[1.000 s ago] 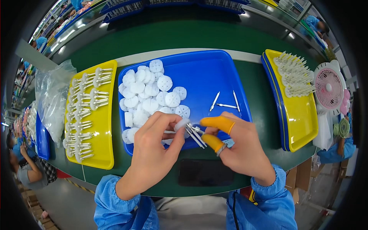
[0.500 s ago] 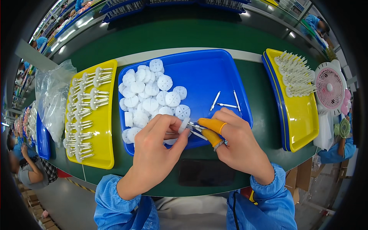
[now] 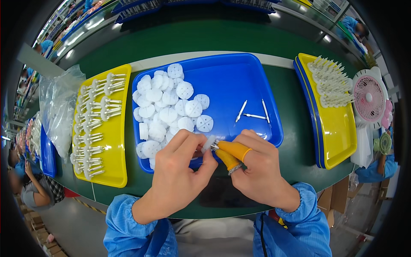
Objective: The person inserts white plastic rods into the holes of white circular plastic caps. They pick up a cap from a blue tray, insert a rod, and place the assembled unit into a yellow tray. The person repeats this process continuously, moving items from the blue tray to the yellow tray.
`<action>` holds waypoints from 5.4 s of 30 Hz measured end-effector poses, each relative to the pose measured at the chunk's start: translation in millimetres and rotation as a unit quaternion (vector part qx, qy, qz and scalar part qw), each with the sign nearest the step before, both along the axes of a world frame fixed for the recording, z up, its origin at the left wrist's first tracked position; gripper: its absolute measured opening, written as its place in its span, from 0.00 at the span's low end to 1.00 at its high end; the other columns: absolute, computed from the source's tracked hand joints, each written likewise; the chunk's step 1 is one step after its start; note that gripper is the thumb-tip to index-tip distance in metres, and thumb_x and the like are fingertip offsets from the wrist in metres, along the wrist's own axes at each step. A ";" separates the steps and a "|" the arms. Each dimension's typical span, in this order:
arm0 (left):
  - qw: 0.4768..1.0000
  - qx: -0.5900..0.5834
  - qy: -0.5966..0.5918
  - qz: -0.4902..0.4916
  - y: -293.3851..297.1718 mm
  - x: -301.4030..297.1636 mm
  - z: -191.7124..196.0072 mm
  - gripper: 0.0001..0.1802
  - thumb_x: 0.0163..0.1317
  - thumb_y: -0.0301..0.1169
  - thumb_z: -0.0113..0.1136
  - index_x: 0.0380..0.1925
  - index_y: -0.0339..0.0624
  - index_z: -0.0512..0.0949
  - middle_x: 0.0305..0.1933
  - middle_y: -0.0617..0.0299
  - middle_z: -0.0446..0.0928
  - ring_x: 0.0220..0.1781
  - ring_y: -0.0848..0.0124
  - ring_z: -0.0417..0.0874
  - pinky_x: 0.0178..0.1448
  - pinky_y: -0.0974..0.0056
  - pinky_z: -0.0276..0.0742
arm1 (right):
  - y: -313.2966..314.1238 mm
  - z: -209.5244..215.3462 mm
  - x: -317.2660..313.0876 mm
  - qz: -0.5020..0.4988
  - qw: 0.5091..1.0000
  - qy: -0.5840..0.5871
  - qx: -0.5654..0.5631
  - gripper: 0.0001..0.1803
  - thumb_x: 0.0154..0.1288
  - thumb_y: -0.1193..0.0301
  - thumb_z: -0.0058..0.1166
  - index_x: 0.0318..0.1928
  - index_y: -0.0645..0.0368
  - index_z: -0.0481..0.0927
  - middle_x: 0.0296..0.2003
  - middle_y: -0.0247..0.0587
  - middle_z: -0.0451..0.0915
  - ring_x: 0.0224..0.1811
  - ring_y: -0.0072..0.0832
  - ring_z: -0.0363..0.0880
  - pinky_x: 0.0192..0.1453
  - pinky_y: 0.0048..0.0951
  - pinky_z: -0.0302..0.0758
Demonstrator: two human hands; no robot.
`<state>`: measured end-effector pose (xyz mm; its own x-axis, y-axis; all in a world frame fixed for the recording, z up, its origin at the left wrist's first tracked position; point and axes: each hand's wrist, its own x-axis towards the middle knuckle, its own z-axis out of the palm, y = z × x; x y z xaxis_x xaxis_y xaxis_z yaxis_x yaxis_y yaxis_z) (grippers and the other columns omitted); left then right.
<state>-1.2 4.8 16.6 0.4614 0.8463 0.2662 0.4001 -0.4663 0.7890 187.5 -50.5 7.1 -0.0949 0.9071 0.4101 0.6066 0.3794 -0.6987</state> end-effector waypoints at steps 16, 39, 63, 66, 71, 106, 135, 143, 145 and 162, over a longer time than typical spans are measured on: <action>0.998 -0.050 -0.032 0.026 8.3 -1.7 2.4 0.10 0.69 0.17 0.69 0.49 0.31 0.85 0.48 0.56 0.81 0.46 0.65 0.91 0.45 0.63 0.92 | 24.0 -18.0 62.0 -0.159 0.959 -0.228 -0.052 0.13 0.49 0.88 0.66 0.39 0.72 0.86 0.45 0.52 0.80 0.50 0.50 0.77 0.53 0.45 0.75; 0.996 -0.076 -0.035 0.019 10.0 -2.2 0.5 0.07 0.67 0.17 0.69 0.44 0.30 0.84 0.44 0.55 0.85 0.46 0.69 0.91 0.51 0.63 0.94 | 10.8 12.9 25.3 0.056 0.990 -0.103 -0.078 0.23 0.42 0.86 0.63 0.45 0.74 0.88 0.39 0.47 0.76 0.45 0.45 0.76 0.50 0.44 0.72; 1.000 0.021 0.007 0.021 -0.7 -3.2 -2.5 0.10 0.64 0.17 0.70 0.44 0.33 0.83 0.40 0.52 0.82 0.37 0.60 0.90 0.41 0.62 0.91 | 13.7 5.8 -1.6 0.007 0.996 0.045 -0.071 0.17 0.46 0.87 0.62 0.41 0.69 0.87 0.31 0.50 0.79 0.37 0.49 0.78 0.40 0.44 0.74; 0.992 0.089 -0.009 0.086 14.2 -15.5 -1.6 0.09 0.64 0.17 0.70 0.43 0.33 0.83 0.39 0.52 0.83 0.37 0.61 0.91 0.40 0.63 0.91 | 22.6 17.5 16.7 0.007 0.996 -0.002 -0.084 0.22 0.53 0.89 0.60 0.50 0.68 0.90 0.37 0.52 0.82 0.43 0.49 0.81 0.48 0.43 0.78; 0.951 0.125 -0.006 0.283 42.3 -65.9 -0.1 0.08 0.65 0.24 0.71 0.42 0.35 0.84 0.37 0.52 0.85 0.32 0.58 0.88 0.37 0.57 0.83 | 34.1 -7.3 53.2 -0.105 0.965 -0.228 -0.077 0.23 0.52 0.91 0.62 0.50 0.72 0.91 0.52 0.52 0.81 0.54 0.48 0.78 0.58 0.45 0.79; 0.956 0.153 0.211 0.133 2.1 -82.7 -2.0 0.15 0.60 0.23 0.78 0.46 0.35 0.85 0.42 0.52 0.80 0.42 0.54 0.83 0.46 0.55 0.79 | 18.3 6.4 38.0 -0.017 0.990 -0.025 -0.137 0.18 0.66 0.83 0.63 0.57 0.70 0.88 0.34 0.55 0.82 0.36 0.45 0.78 0.39 0.45 0.73; 0.973 -0.169 -0.157 -0.012 15.3 1.5 -9.8 0.09 0.71 0.19 0.70 0.49 0.31 0.83 0.44 0.55 0.86 0.43 0.73 0.92 0.47 0.69 0.90 | 3.6 13.1 19.5 0.055 0.998 -0.037 0.012 0.31 0.43 0.85 0.66 0.55 0.69 0.88 0.38 0.45 0.77 0.39 0.44 0.74 0.44 0.42 0.71; 0.981 -0.159 -0.112 -0.015 16.8 -0.7 -8.9 0.09 0.72 0.18 0.67 0.49 0.32 0.80 0.43 0.59 0.88 0.44 0.75 0.92 0.50 0.70 0.87 | 3.5 9.0 20.2 0.055 0.997 -0.056 0.008 0.27 0.41 0.83 0.68 0.49 0.73 0.88 0.40 0.46 0.77 0.42 0.45 0.76 0.45 0.44 0.73; 0.983 -0.145 -0.111 -0.009 16.5 -0.6 -8.2 0.09 0.72 0.18 0.68 0.50 0.32 0.81 0.43 0.59 0.88 0.44 0.75 0.92 0.51 0.70 0.87 | 5.3 7.6 20.2 0.045 0.997 -0.062 0.006 0.25 0.41 0.83 0.68 0.46 0.74 0.88 0.40 0.46 0.77 0.42 0.45 0.76 0.45 0.44 0.73; 0.999 0.010 -0.039 0.009 5.2 4.9 -9.8 0.10 0.64 0.19 0.72 0.44 0.33 0.83 0.39 0.51 0.81 0.37 0.57 0.91 0.41 0.60 0.91 | 2.0 -1.3 5.9 0.021 0.999 -0.005 -0.037 0.23 0.44 0.86 0.63 0.46 0.73 0.86 0.38 0.50 0.79 0.40 0.50 0.77 0.43 0.47 0.76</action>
